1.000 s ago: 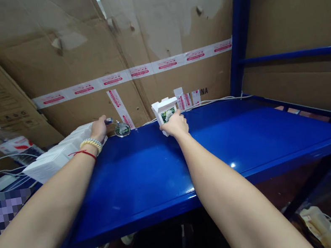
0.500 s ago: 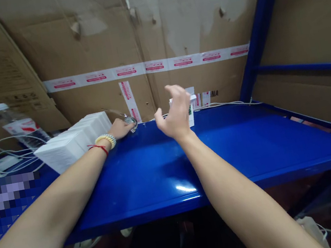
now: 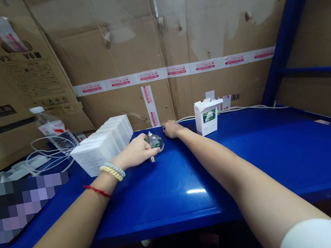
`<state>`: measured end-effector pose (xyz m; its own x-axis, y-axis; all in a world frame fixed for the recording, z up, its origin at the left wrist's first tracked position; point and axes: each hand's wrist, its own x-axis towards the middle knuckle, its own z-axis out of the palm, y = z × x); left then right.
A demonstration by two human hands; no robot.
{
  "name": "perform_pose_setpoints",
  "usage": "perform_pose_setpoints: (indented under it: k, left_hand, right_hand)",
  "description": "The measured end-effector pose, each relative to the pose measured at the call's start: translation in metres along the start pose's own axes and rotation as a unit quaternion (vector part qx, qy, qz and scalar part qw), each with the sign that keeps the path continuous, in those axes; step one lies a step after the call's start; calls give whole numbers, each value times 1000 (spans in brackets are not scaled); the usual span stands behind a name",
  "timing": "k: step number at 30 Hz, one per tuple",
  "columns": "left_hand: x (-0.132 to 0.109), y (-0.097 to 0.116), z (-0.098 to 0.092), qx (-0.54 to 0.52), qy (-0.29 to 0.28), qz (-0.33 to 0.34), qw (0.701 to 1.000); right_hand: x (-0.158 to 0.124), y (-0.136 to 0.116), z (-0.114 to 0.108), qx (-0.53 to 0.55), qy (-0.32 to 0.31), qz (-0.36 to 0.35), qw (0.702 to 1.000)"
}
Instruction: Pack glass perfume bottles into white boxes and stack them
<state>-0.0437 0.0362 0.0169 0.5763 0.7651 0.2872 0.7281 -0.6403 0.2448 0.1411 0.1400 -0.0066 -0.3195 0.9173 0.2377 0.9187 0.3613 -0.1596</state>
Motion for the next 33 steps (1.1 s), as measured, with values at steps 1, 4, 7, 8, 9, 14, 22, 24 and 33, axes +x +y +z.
perform_pose_setpoints:
  k: [1,4,7,8,9,14,22,24,33]
  left_hand:
    - [-3,1,1,-13,9,1,1000]
    - [-9,4,3,-39,22,1,999]
    - [-11,10,4,-62,5,6,998]
    - [-11,12,4,-69,-1,13,998]
    - [-11,16,5,-73,-7,22,997]
    - [-5,38,12,-69,-28,69,995]
    - [17,48,-33,-117,6,86,989]
    - [21,45,-40,-171,67,57,981]
    - [22,44,6,-360,189,-6,913]
  right_hand:
    - [3,-1,2,-2,-1,-6,1000]
    - [3,-3,3,-10,-5,-19,1000]
    - [-13,-5,-5,-21,-15,-15,1000]
    - [-22,-5,-9,-25,-21,-10,999]
    - [-32,-5,-15,-31,-28,-3,999]
    - [-91,2,-47,-65,-86,42,993]
    - [-144,21,-50,68,-5,36,997]
    - [-149,22,-48,88,3,31,996]
    - [-156,35,-51,121,5,28,992]
